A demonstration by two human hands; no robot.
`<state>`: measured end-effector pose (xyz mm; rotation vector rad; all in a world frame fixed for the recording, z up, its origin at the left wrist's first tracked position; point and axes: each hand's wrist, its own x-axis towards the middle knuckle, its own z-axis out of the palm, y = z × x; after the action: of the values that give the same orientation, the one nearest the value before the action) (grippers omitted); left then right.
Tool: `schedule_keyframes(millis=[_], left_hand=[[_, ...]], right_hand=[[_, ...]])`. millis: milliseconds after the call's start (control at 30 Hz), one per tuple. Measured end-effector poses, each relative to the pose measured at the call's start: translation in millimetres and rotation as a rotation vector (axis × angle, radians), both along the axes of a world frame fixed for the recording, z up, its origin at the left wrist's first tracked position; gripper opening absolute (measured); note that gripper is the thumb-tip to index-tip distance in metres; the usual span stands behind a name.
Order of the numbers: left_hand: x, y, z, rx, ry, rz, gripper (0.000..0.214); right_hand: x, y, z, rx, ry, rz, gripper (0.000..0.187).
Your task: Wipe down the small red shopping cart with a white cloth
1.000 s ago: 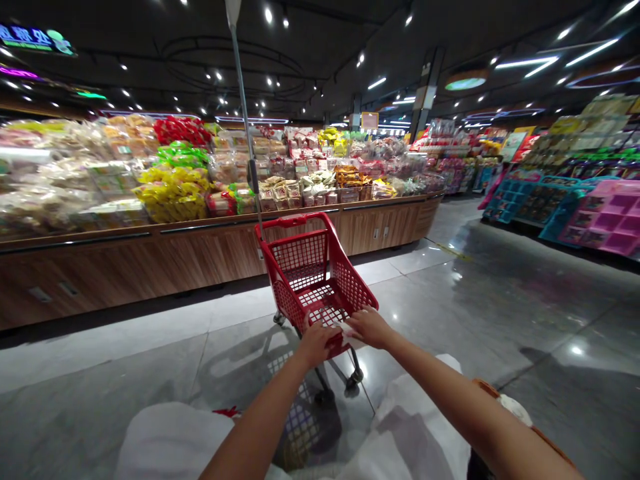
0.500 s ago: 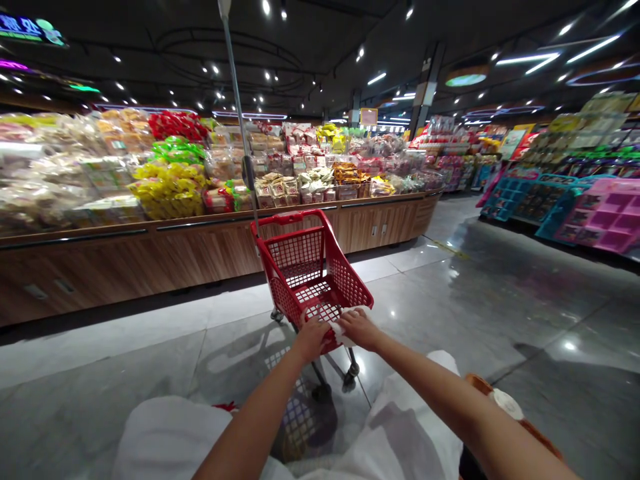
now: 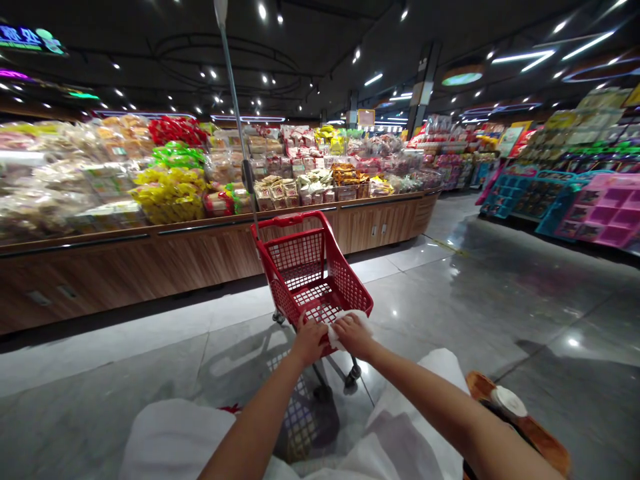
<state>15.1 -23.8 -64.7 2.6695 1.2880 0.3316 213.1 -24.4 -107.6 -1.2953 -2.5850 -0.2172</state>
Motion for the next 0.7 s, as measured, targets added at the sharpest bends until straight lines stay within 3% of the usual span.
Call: schedule_keyframes(millis=[67,233,300,533,633,700], left_hand=[[-4.6,3.3,0.9,-0.013,0.008,-0.016,0.015],[-16.7,4.9,1.3,0.003,0.021,-0.086,0.023],[-15.9,1.0,-0.1,0.031,0.03,-0.073,0.025],[-1.6,-11.5,-14.4,0.055,0.057,-0.004,0.019],[-13.3,-1.7,-15.5,0.055,0.063,-0.073,0.031],[-30.7,15.0,-6.3,0.068,0.062,-0.158,0.051]], right_hand=[[1.7,1.9,2.7,0.003,0.01,0.028,0.032],[66.1,18.1,31.8,-0.039,-0.063,0.085,0.028],[73.6,16.8,35.2,-0.044,-0.066,0.066,0.028],[-10.3,-14.1,4.3,-0.053,0.047,-0.012,0.036],[-16.6,-15.4,7.0,-0.096,0.046,0.027,0.031],[-4.4,-11.2,14.4,-0.138,0.011,0.097,0.028]])
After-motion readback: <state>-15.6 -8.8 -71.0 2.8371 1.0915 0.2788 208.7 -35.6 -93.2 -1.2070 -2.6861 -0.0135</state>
